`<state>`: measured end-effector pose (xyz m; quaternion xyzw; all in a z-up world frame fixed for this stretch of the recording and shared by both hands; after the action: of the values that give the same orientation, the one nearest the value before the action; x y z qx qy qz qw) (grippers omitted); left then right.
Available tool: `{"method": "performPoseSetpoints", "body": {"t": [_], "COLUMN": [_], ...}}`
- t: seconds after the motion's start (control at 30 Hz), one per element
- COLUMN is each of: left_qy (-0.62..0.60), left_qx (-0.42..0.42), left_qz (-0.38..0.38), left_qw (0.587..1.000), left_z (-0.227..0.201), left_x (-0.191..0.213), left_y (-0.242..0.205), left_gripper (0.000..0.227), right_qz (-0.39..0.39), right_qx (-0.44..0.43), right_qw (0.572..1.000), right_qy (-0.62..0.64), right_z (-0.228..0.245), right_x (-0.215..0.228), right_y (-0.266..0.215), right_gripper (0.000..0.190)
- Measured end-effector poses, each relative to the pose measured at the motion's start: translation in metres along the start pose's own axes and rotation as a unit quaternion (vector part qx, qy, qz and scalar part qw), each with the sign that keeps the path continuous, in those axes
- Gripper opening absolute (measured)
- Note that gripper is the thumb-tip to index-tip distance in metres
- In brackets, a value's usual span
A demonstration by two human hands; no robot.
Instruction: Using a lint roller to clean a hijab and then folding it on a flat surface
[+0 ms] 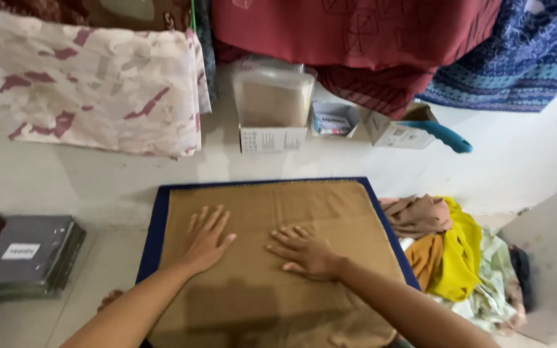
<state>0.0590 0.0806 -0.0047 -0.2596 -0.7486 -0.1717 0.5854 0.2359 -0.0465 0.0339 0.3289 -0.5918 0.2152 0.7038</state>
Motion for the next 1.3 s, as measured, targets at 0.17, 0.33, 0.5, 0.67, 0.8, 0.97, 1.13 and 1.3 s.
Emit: {"method": "performPoseSetpoints", "body": {"t": [0.17,0.33,0.5,0.67,0.8,0.97,1.13,1.3], "left_qy": [0.044,0.05,0.056,0.077,0.084,0.076,-0.01,-0.047], "left_qx": [0.065,0.077,0.116,0.117,0.124,0.116,0.042,-0.034], "left_qz": [0.035,0.045,0.021,0.032,0.028,-0.015,-0.163,-0.045], "left_qw": [0.996,0.995,0.991,0.99,0.988,0.99,0.986,0.997], "left_z": [0.046,0.052,0.076,0.085,0.084,0.086,0.052,-0.036], "left_x": [0.006,0.006,0.012,0.012,0.014,0.011,0.001,0.018], "left_y": [-0.004,0.002,0.025,0.019,0.018,0.026,0.02,-0.057], "left_gripper": [0.072,0.072,0.076,0.073,0.072,0.075,0.066,0.065], "right_qz": [-0.075,0.137,0.108,0.135,0.226,-0.071,-0.548,-0.125], "right_qx": [-0.281,-0.59,-0.352,-0.485,-0.63,-0.536,-0.566,-0.633], "right_qw": [0.945,0.789,0.929,0.863,0.736,0.816,0.609,0.761], "right_qy": [0.151,-0.103,-0.047,-0.033,-0.102,-0.203,0.091,-0.069], "right_z": [-0.121,-0.296,-0.155,-0.274,-0.294,-0.273,-0.19,-0.177], "right_x": [0.08,-0.011,0.001,-0.043,0.022,0.156,0.337,0.34], "right_y": [-0.064,-0.176,-0.02,-0.126,-0.227,-0.231,-0.242,-0.148], "right_gripper": [0.049,0.076,0.064,0.065,0.085,0.043,0.04,0.086]}}
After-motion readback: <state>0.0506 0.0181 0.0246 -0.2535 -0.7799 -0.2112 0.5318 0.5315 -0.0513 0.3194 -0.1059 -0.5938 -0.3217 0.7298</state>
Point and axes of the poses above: each hand's wrist, its own y-axis towards the middle knuckle, its own x-axis out of the back of the hand, z = x × y, the point moved 10 cm from there along y, towards the middle knuckle
